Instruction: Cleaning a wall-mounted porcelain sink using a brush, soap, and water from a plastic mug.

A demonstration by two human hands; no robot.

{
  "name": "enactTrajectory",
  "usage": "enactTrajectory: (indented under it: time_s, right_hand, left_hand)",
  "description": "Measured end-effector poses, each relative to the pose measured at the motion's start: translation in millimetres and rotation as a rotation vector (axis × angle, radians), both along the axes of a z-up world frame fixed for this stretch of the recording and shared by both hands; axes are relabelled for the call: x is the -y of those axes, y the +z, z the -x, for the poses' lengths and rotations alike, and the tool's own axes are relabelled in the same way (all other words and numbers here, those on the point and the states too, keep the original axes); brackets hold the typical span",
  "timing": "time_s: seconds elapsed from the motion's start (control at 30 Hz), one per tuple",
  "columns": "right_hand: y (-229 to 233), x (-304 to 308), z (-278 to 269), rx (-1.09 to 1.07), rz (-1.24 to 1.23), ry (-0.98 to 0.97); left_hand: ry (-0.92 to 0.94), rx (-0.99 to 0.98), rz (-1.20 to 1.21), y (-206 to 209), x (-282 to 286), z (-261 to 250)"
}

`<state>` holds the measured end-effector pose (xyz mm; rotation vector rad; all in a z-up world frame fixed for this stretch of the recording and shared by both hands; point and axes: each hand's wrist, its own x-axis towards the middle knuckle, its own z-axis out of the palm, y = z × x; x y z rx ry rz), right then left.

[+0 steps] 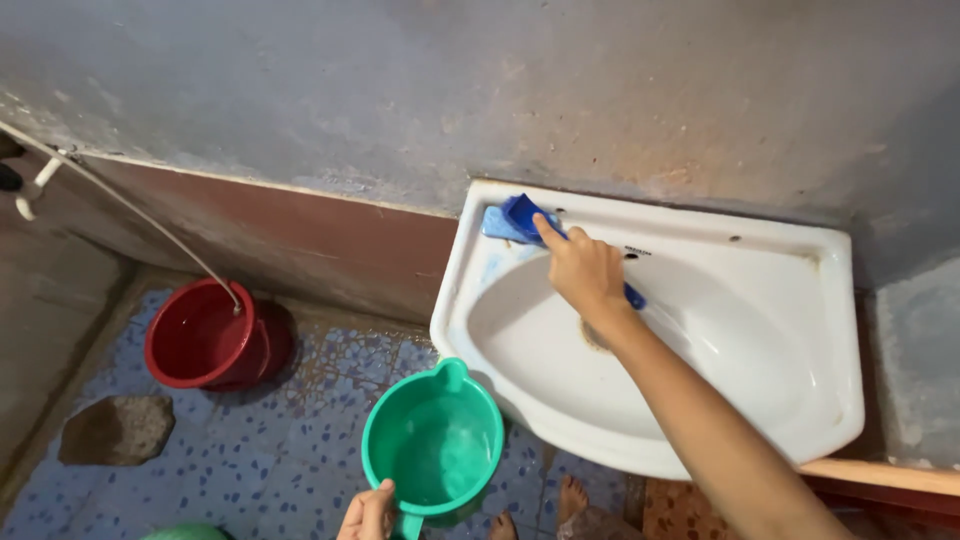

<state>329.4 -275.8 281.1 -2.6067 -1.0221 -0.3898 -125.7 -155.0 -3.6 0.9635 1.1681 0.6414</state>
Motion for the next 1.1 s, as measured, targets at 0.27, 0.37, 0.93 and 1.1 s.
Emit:
enactTrajectory:
  time_s: [0.27,0.37,0.93,1.1]
  right_hand:
    - [-0.3,-13.1,-21.4,0.036,-0.228,0.130]
    - [12.8,-4.2,-5.4,0.006,-0.101,0.038]
    - [-29.2,143.9,135.3,-0.357,0.072,0.253]
    - [22.1,192.3,156.0,-0.309,0.201,0.151]
  left_hand:
    - [-0.032,-0.058,-0.047,-15.4,-8.8,15.2]
    - [-0.038,-0.044,-0.136,-32.5,-13.0,29.1]
    - [-0.113,-0.080,0.074,94.5,-12.7,-16.4]
    - [-0.155,-0.068,0.047,127.0,-1.5,-27.2]
